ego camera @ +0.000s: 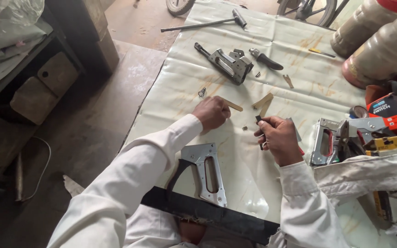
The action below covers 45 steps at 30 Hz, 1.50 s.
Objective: Examining, opening a box of staples, and attempting to repair a manual staple gun on a workbench.
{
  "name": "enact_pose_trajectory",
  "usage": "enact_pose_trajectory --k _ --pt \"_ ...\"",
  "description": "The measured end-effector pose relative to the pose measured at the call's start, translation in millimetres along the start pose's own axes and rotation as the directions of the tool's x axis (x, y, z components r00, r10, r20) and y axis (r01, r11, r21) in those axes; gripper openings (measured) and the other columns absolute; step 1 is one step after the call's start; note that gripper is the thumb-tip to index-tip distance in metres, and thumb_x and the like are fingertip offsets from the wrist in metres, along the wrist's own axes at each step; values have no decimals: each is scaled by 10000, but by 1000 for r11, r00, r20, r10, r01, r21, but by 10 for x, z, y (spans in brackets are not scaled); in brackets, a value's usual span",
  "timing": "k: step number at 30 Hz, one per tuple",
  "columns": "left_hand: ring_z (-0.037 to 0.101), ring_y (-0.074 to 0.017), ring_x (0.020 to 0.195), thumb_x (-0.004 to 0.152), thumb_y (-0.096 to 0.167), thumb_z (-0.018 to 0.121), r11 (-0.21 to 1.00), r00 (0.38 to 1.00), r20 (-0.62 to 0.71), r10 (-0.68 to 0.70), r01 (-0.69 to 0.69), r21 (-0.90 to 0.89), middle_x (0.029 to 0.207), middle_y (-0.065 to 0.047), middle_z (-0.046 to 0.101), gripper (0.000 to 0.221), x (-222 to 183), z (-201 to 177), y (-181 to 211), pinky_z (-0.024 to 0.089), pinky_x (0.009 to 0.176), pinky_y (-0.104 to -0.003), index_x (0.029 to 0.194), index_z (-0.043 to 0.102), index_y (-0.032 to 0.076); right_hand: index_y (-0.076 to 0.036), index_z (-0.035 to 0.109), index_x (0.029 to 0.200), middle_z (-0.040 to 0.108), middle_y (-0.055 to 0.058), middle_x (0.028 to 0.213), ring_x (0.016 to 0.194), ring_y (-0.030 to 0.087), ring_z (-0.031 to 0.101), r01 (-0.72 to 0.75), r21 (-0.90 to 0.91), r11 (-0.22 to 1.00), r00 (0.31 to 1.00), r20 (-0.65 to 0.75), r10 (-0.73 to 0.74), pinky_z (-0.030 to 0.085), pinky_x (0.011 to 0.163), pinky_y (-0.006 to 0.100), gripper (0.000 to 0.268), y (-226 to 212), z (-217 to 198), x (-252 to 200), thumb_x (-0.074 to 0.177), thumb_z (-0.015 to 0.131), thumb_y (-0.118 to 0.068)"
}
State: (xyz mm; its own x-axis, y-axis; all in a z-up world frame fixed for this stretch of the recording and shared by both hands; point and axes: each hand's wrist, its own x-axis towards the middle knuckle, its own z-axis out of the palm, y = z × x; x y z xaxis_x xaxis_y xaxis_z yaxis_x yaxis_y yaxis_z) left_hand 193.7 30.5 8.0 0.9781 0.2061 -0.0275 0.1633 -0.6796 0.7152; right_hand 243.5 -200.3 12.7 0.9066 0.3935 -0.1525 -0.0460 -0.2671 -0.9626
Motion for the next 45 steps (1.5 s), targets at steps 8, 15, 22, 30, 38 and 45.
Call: enact_pose_trajectory --k 8,15,22,30,38,45 --pt "745 -285 820 835 193 710 1000 1000 11 -14 14 15 890 -160 771 180 335 90 -233 584 817 -386 918 822 78 25 709 1058 713 105 754 513 110 610 22 -69 997 999 -33 -24 451 403 250 202 -25 -22 11 977 608 -130" --pt "759 -299 853 910 291 690 988 989 -73 -128 121 -94 913 -178 773 290 -475 -408 -449 579 821 -424 977 778 23 20 708 1115 710 71 788 549 89 570 45 -156 987 997 71 -34 445 458 240 220 -93 171 -155 989 602 -126" --pt "700 -286 1051 965 292 639 980 954 -236 186 -198 -29 1125 -155 747 356 -1558 -258 -762 537 941 -414 1222 707 56 -5 755 1091 738 73 775 596 115 611 281 -352 893 935 311 -171 487 514 262 206 -182 534 -589 961 643 -120" --pt "626 -268 1184 863 346 677 980 962 -203 180 -193 -46 1188 -97 747 478 -1772 -208 -622 399 1065 -427 1291 706 135 -137 759 1049 732 154 749 698 338 727 487 -726 486 873 421 -247 536 633 452 178 -668 1076 -1150 932 648 -212" --pt "594 -266 1193 766 372 702 986 969 -193 152 -162 -37 1174 -108 737 517 -1706 -177 -638 361 1044 -429 1233 738 153 -136 741 995 710 164 726 711 388 695 510 -798 322 860 474 -188 525 649 502 182 -697 1238 -1094 920 645 -272" --pt "614 -243 1134 761 344 679 992 990 -141 30 -46 -118 1075 -45 785 465 -1707 -233 -537 366 1056 -409 1191 765 188 -133 710 942 711 114 764 693 359 698 558 -823 106 825 536 -176 533 606 488 138 -766 1328 -1142 932 646 -255"
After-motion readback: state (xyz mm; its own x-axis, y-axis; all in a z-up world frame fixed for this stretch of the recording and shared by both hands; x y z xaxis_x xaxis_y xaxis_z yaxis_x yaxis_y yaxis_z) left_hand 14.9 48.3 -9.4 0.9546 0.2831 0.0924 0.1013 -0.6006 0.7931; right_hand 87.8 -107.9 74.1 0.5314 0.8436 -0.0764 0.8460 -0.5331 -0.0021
